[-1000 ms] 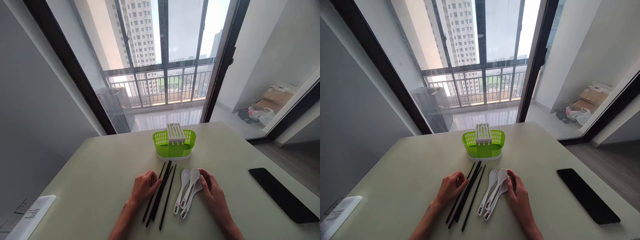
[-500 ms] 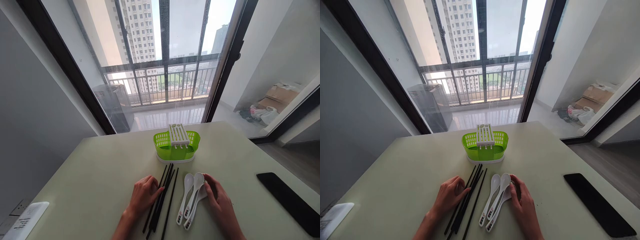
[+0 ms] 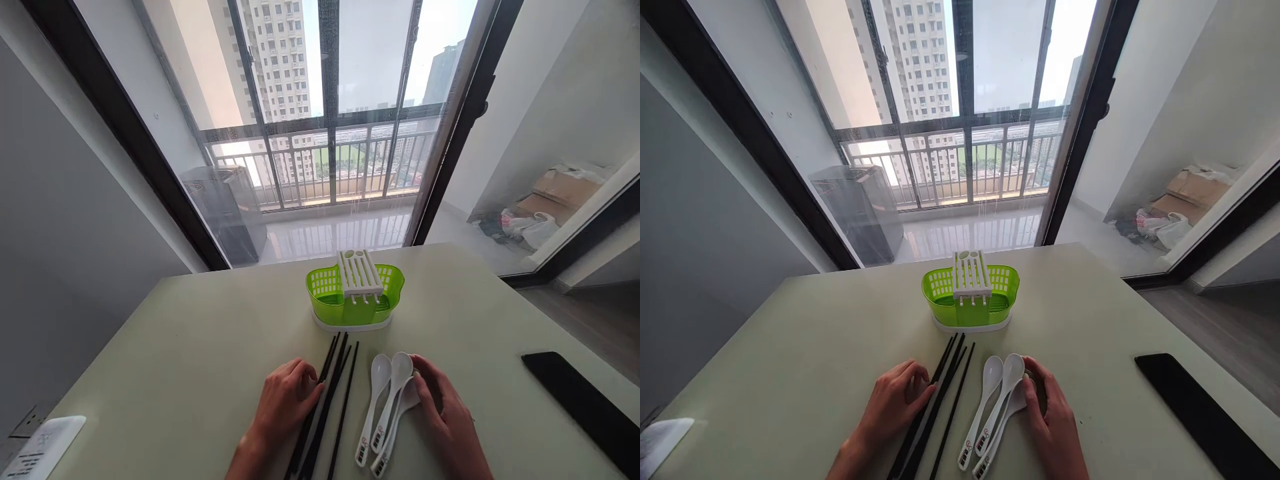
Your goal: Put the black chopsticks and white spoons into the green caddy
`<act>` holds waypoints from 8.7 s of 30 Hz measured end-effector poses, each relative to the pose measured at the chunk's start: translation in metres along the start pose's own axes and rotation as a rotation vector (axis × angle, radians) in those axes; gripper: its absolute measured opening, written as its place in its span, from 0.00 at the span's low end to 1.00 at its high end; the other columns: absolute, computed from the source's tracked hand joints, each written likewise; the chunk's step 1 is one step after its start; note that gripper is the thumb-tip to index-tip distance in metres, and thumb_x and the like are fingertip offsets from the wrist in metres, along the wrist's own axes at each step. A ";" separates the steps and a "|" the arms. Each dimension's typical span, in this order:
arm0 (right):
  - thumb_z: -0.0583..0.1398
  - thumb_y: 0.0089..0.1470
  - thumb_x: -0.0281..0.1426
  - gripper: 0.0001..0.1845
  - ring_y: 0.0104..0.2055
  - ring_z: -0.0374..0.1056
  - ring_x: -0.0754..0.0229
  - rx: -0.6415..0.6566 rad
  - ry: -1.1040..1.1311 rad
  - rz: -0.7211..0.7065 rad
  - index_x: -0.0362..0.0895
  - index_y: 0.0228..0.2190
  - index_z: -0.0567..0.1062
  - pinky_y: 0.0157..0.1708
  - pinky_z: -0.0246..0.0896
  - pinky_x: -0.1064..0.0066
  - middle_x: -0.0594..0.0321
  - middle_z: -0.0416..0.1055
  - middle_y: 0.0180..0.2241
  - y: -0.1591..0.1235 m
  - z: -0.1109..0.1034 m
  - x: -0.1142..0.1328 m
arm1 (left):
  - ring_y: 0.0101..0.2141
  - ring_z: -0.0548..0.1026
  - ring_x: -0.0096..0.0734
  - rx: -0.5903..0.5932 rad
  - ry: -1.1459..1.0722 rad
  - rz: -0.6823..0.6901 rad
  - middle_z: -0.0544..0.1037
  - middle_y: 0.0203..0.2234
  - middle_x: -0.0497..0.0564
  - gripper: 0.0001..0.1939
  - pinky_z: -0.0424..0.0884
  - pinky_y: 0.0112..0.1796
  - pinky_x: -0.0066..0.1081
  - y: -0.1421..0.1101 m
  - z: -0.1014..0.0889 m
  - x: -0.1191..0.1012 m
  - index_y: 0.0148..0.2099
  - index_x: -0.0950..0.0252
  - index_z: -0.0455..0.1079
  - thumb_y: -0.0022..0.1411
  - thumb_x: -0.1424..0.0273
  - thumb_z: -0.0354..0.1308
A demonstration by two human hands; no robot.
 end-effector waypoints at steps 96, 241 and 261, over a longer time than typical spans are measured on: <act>0.54 0.69 0.45 0.19 0.30 0.71 0.61 0.403 0.239 -0.358 0.45 0.44 0.77 0.31 0.68 0.73 0.63 0.75 0.30 0.005 0.083 0.173 | 0.44 0.78 0.33 -0.526 -0.237 -0.001 0.76 0.43 0.52 0.07 0.79 0.46 0.32 -0.022 -0.040 -0.003 0.47 0.59 0.73 0.72 0.65 0.54; 0.57 0.69 0.36 0.08 0.35 0.74 0.63 0.337 -0.192 -0.897 0.50 0.45 0.74 0.37 0.65 0.72 0.67 0.79 0.37 0.045 0.020 0.306 | 0.44 0.76 0.42 0.277 0.056 -0.180 0.78 0.42 0.54 0.08 0.72 0.46 0.40 -0.010 0.010 -0.026 0.40 0.64 0.73 0.63 0.65 0.62; 0.57 0.67 0.35 0.14 0.48 0.79 0.52 0.497 -0.414 -0.946 0.50 0.53 0.74 0.42 0.77 0.64 0.60 0.80 0.50 0.036 -0.003 0.266 | 0.47 0.78 0.46 0.499 0.209 -0.375 0.79 0.48 0.59 0.10 0.74 0.50 0.41 -0.002 0.006 -0.041 0.47 0.67 0.75 0.67 0.71 0.56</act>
Point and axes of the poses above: each hand's wrist, its own y-axis towards the middle knuckle, its own z-axis out of the palm, x = y × z, the point moved 7 cm from there along y, towards the middle knuckle
